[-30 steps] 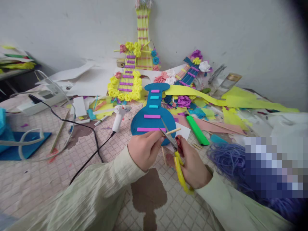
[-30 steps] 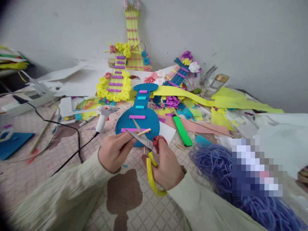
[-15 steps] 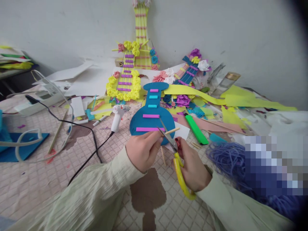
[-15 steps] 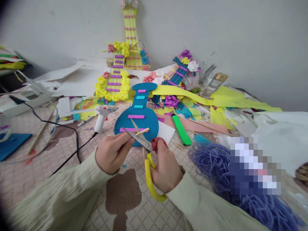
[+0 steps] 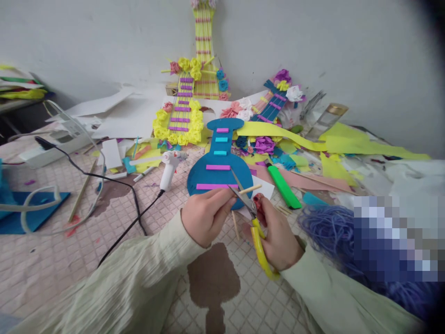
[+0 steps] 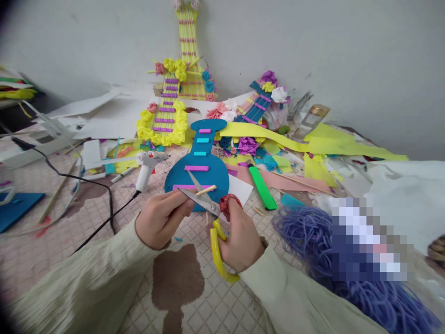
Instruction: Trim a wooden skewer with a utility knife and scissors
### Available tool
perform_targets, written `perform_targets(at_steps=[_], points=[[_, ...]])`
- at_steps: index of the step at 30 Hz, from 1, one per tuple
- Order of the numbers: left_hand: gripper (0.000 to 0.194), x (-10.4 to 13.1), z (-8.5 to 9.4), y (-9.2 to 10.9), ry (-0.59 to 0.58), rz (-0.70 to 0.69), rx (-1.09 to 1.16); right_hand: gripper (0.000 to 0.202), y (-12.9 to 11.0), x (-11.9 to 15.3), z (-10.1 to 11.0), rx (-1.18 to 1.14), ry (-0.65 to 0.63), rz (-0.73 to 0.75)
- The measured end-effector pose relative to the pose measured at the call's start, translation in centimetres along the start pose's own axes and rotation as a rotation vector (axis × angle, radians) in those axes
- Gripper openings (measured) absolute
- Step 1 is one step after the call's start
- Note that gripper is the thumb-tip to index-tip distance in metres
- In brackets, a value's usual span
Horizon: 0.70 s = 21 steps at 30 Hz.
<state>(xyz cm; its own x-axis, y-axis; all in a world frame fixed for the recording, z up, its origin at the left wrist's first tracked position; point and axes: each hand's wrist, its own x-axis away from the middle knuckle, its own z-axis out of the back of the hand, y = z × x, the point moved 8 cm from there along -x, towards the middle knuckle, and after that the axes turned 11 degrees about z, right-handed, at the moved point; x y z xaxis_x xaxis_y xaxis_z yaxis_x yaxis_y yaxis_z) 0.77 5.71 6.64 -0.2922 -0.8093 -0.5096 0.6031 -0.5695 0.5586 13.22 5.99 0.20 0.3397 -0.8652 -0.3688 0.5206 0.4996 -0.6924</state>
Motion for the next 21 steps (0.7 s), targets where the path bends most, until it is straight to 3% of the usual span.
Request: perform_targets(at_steps=[10,21], points=[[0.024,-0.05,0.04,0.17,-0.055,-0.002,-0.038,0.031,-0.52,0.05,-0.03,0.056,-0.015,-0.012],[0.019,0.37,0.63,0.97,0.095,-0.095,-0.175,0.025,-0.62,0.29,-0.35,0.066,-0.015,0.015]])
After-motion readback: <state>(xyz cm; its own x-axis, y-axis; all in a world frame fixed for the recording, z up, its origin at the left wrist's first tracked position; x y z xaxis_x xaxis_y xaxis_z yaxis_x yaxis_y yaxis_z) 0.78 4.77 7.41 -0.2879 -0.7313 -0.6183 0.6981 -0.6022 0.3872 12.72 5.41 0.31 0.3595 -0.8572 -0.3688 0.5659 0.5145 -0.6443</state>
